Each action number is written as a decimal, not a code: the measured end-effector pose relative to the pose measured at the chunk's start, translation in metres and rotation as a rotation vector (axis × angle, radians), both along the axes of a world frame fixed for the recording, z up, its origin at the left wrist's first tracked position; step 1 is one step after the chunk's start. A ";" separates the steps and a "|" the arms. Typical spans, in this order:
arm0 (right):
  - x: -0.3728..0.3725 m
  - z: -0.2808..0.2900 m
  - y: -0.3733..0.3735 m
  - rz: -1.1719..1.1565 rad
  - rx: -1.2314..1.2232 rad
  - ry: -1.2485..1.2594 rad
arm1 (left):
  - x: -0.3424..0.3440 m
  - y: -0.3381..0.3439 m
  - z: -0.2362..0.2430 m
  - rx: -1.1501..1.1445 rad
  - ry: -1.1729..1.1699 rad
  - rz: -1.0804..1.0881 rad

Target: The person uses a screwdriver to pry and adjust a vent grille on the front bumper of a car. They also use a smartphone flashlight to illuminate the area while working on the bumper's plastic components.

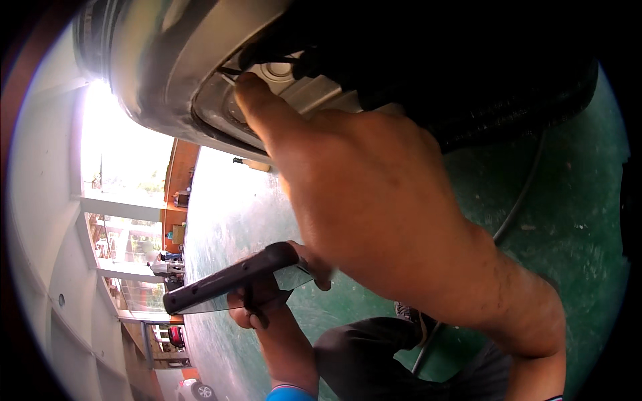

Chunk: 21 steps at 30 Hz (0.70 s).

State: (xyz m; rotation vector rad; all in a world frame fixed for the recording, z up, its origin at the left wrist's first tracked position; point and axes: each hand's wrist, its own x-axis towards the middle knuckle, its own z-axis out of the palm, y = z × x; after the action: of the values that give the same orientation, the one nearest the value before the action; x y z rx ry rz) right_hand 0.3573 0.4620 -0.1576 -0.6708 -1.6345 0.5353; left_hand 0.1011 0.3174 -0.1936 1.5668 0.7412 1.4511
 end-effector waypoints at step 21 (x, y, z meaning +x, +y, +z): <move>0.003 -0.020 0.015 -0.053 0.143 -0.150 | 0.002 -0.024 -0.039 -0.417 0.127 -0.175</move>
State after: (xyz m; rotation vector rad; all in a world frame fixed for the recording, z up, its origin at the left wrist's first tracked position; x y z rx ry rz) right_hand 0.3601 0.4765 -0.1773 -0.6581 -1.7717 0.3325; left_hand 0.1034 0.2933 -0.2330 1.3671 0.8913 0.9997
